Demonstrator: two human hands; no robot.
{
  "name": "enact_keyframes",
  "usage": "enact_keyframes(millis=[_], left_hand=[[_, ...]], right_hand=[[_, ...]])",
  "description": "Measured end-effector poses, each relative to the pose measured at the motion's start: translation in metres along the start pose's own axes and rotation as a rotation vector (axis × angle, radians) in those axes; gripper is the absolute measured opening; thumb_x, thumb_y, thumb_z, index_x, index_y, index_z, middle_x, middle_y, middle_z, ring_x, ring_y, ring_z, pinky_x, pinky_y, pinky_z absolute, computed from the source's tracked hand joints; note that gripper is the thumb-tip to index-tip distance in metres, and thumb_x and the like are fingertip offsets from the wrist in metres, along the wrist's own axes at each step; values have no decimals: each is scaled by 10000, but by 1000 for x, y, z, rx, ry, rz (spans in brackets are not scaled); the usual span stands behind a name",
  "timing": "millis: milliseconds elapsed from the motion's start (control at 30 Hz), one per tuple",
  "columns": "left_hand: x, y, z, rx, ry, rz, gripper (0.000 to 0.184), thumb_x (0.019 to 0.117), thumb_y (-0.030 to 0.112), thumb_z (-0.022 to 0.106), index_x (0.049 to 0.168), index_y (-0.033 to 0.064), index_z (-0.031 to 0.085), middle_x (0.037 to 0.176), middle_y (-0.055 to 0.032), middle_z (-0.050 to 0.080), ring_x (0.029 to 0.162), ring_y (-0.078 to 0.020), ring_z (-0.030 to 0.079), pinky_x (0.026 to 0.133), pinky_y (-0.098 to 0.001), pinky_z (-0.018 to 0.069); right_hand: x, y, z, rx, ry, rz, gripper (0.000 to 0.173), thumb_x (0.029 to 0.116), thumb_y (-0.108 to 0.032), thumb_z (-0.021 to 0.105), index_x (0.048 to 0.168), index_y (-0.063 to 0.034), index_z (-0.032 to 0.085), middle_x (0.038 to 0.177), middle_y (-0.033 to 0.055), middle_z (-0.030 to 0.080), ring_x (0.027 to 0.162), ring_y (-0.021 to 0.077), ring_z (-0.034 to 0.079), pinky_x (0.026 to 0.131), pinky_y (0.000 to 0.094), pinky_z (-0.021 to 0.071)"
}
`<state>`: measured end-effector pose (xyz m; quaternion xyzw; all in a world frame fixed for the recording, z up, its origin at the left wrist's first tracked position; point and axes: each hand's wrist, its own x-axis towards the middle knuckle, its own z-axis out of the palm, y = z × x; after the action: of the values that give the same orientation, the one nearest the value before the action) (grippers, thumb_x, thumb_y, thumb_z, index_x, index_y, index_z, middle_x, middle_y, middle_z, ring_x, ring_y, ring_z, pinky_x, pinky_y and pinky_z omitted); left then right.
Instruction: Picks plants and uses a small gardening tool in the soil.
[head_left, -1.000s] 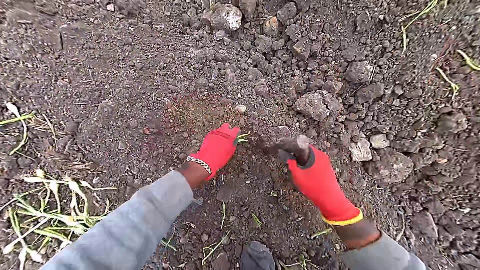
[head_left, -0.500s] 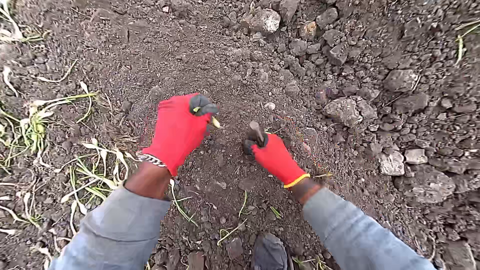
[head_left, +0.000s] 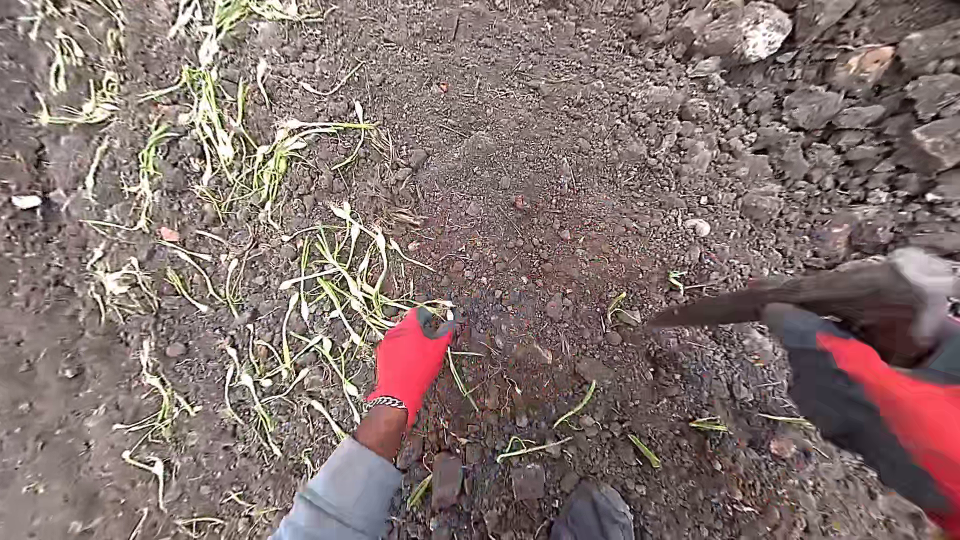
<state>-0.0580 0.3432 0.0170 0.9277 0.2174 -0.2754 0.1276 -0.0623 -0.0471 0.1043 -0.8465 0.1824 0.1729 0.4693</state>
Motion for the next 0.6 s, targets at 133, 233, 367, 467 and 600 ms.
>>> enact_keyframes(millis=[133, 233, 367, 467, 600], left_hand=[[-4, 2, -2, -20, 10, 51, 290, 979, 290, 703, 1206, 109, 707, 1042, -150, 749, 1000, -362, 717, 900, -649, 538], [-12, 17, -42, -66, 166, 238, 223, 974, 241, 698, 1161, 129, 749, 1020, -127, 742, 948, -321, 710, 857, -626, 551], [-2, 99, -47, 141, 203, 563, 189, 914, 263, 663, 1019, 141, 764, 989, -148, 714, 943, -357, 692, 810, -616, 520], [-14, 146, 21, 519, -307, 768, 246, 928, 210, 696, 1101, 37, 714, 1103, -208, 692, 1066, -400, 662, 961, -663, 477], [0, 121, 43, 228, -270, 883, 298, 1031, 313, 591, 1219, 119, 717, 1204, -140, 690, 1161, -321, 650, 1022, -567, 494]], right_hand=[[-9, -42, -47, 122, -146, -449, 205, 1036, -254, 534, 904, -174, 668, 759, -163, 605, 679, -101, 536, 625, 105, 434], [25, -52, 31, 12, -240, -411, 180, 1021, -274, 630, 1052, -105, 683, 835, 0, 694, 693, 95, 672, 576, 328, 580], [40, 30, 163, -179, -204, 7, 232, 987, -319, 645, 997, -89, 678, 819, 135, 655, 747, 318, 659, 656, 591, 527], [9, 37, 119, -118, -132, -37, 242, 991, -346, 625, 1104, -153, 719, 813, 54, 686, 659, 211, 652, 588, 493, 555], [-14, 55, 86, -68, -21, -67, 326, 937, -402, 638, 1124, -149, 722, 885, -15, 725, 728, 84, 682, 670, 366, 600]])
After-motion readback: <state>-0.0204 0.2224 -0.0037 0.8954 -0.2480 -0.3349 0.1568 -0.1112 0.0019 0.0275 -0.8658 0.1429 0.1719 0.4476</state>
